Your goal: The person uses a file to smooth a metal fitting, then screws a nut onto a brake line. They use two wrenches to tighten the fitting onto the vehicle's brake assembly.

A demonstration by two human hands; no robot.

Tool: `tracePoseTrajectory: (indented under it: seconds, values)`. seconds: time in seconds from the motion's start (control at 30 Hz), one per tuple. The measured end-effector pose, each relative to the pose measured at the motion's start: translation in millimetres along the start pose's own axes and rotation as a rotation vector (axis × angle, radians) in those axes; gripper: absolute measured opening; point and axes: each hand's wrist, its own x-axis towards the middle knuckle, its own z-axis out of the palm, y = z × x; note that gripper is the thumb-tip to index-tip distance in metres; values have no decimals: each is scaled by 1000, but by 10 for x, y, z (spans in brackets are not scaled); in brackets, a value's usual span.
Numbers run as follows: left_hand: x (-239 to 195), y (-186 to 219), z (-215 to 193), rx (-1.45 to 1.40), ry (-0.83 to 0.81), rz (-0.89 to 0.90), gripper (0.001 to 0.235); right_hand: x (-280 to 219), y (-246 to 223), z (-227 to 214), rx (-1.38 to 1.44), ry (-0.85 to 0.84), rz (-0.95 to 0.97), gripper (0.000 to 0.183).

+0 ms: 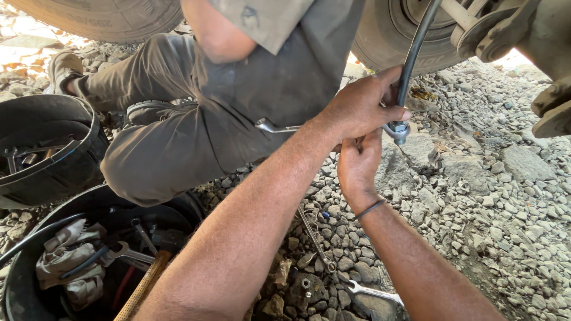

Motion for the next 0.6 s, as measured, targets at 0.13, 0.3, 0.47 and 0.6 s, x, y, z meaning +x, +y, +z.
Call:
tracePoseTrajectory:
  seconds: [0.13,0.3,0.47,0.6]
  values:
    - [38,-28,19,7,-78,-49,56,-5,-95,23,57,-21,-51,30]
    - [-17,-75,34,77,-93,-89,59,41,-148,1,-212,-45,48,18]
    - [-73,-100,-8,99,-176,-169,58,73,-132,-209,-306,-177,179,20]
    - [-64,-87,-36,136,-178,-219,71,47,-87,-334,-174,33,371,21]
